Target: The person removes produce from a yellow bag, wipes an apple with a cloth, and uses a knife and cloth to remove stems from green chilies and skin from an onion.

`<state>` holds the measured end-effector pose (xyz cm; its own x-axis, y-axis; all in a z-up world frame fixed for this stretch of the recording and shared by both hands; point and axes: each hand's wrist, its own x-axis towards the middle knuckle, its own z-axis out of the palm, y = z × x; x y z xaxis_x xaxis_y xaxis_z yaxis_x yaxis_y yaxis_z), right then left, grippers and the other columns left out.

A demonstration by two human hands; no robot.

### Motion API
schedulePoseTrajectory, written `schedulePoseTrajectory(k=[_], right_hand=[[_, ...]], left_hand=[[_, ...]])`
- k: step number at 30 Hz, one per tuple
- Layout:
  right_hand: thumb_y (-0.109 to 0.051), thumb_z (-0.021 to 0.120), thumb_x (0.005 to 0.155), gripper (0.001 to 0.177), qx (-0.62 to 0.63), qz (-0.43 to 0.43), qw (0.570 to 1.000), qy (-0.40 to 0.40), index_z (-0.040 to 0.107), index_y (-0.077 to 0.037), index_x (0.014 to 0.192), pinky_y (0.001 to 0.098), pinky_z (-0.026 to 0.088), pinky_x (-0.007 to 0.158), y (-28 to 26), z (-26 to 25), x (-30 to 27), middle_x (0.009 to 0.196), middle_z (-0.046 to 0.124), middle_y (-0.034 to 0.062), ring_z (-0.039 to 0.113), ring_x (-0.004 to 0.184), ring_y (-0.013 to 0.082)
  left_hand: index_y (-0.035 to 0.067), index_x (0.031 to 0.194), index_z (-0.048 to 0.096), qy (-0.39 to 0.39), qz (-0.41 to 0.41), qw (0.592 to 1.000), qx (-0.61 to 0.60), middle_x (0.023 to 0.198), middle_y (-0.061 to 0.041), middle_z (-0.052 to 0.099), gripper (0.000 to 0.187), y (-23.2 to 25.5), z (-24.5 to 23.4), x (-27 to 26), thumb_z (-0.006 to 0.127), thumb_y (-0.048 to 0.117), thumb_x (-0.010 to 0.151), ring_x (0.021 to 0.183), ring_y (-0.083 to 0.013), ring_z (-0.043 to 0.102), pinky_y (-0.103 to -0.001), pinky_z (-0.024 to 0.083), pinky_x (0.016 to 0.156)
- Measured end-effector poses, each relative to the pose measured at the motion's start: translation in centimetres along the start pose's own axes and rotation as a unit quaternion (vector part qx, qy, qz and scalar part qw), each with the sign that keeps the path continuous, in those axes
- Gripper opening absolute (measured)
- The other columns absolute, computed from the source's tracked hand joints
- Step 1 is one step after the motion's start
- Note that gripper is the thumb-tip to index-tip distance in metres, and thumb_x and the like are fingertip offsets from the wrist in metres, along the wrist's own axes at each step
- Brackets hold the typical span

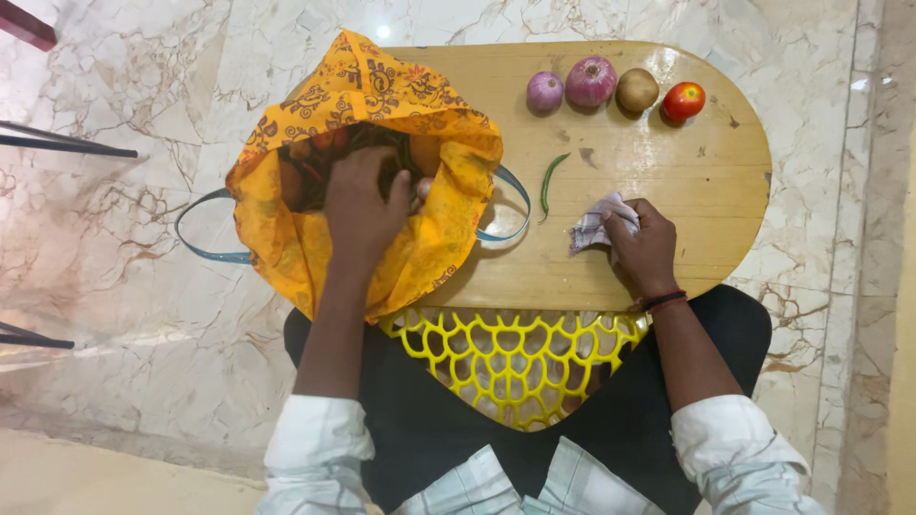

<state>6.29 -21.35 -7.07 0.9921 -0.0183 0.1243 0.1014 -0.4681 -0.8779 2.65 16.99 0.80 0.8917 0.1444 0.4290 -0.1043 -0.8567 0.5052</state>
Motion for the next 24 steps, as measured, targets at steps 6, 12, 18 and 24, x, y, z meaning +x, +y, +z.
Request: schedulePoseTrajectory(k=[6,12,18,24], right_hand=[[-0.020,0.073,0.096,0.022,-0.024,-0.021,0.999,-0.010,0.068,0.001,0.095,0.0292,0.050,0.064,-0.9,-0.2,-0.8,0.076,0.069,0.0088,0.063,0.069,0.0109],[-0.016,0.072,0.099,0.019,-0.015,-0.072,0.997,0.017,0.066,0.002,0.094,0.0284,0.049,0.064,-1.3,-0.1,-1.8,0.074,0.066,0.0077,0.060,0.069,0.0101],[-0.015,0.072,0.098,0.019,0.009,-0.058,0.998,0.015,0.065,0.002,0.092,0.0275,0.048,0.063,-1.0,-0.1,-1.8,0.073,0.065,0.0066,0.057,0.069,0.0081],[-0.017,0.071,0.097,0.019,-0.014,-0.083,0.996,0.011,0.067,0.002,0.095,0.0287,0.050,0.065,-1.2,-0.5,-2.3,0.074,0.067,0.0078,0.061,0.070,0.0099]], left_hand=[[0.003,0.134,0.057,0.013,-0.010,0.992,0.126,0.133,-0.026,0.060,0.062,-8.1,2.2,-1.0,0.081,0.028,0.083,0.122,-0.0453,0.054,-0.053,0.043,0.102],[0.006,0.151,0.048,-0.063,-0.107,0.986,0.110,0.134,-0.021,0.059,0.080,-7.9,2.7,0.1,0.079,0.027,0.080,0.119,-0.0442,0.058,-0.058,0.040,0.106],[0.013,0.126,0.061,-0.014,-0.030,0.979,0.204,0.120,-0.018,0.062,0.054,-7.0,2.7,-0.4,0.084,0.027,0.079,0.110,-0.0427,0.061,-0.056,0.049,0.095],[0.010,0.126,0.061,-0.027,-0.071,0.987,0.140,0.118,-0.018,0.063,0.052,-7.4,2.9,-1.0,0.083,0.027,0.082,0.104,-0.0399,0.065,-0.052,0.053,0.083]])
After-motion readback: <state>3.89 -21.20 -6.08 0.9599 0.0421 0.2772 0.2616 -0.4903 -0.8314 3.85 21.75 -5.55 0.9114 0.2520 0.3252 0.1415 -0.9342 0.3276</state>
